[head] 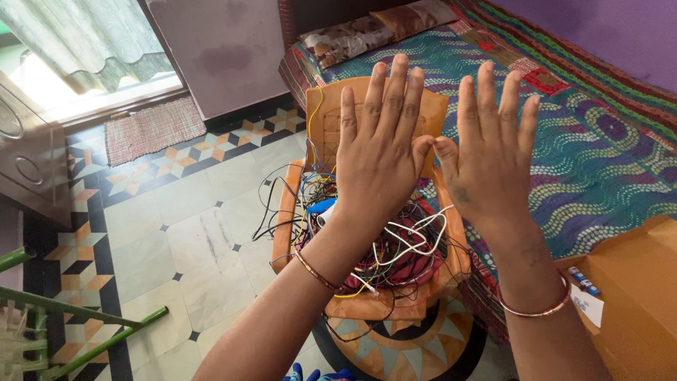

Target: The person untangles a pile of mixed cables on a chair, coils each cable by hand, and places them into a cardboard box. The person handles blue, white, and red cables and a small blue-and-white device, coiling each and setting them in the box.

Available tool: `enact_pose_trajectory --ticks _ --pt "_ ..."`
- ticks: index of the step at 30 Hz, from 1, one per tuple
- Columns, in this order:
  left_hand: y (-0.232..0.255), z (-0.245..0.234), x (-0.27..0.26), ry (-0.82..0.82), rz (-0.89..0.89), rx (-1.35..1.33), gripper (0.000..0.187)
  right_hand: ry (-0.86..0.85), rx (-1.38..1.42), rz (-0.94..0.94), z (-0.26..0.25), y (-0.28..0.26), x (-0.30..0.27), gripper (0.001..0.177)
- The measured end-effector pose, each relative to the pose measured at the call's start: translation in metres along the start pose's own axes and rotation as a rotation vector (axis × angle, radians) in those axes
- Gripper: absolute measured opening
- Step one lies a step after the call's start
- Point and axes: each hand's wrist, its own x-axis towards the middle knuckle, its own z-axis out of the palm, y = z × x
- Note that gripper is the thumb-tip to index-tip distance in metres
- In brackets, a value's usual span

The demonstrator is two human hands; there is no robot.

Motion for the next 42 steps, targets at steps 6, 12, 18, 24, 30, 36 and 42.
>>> enact_pose_trajectory --ticks 6,12,18,24,30,36,42 --pt "-0.001 -0.002 0.0 -0.006 0.01 -0.003 0.073 0.002 0.007 0.0 -0.002 0.0 0.0 0.078" --pt "-0.002 -0.001 0.0 0.009 0.014 -0.013 0.073 -0.006 -0.002 0.001 -0.001 0.0 0.002 0.077" --pt "-0.008 0.001 0.004 0.015 0.017 -0.019 0.073 -0.006 0.003 -0.005 0.004 -0.002 0.004 0.076" --pt "-0.025 0.011 0.002 -0.005 0.013 -0.01 0.075 -0.013 0.04 -0.022 0.024 -0.008 0.009 0.071" --pt "-0.05 0.035 0.003 -0.001 0.018 -0.022 0.075 -0.044 0.038 -0.03 0.057 -0.01 0.019 0.068" --pt "-0.069 0.073 0.005 -0.07 0.02 -0.074 0.078 -0.106 0.043 -0.046 0.098 0.006 0.021 0.069" --pt "-0.093 0.134 -0.017 -0.216 -0.083 -0.04 0.075 -0.22 0.118 -0.038 0.17 0.039 0.014 0.073"
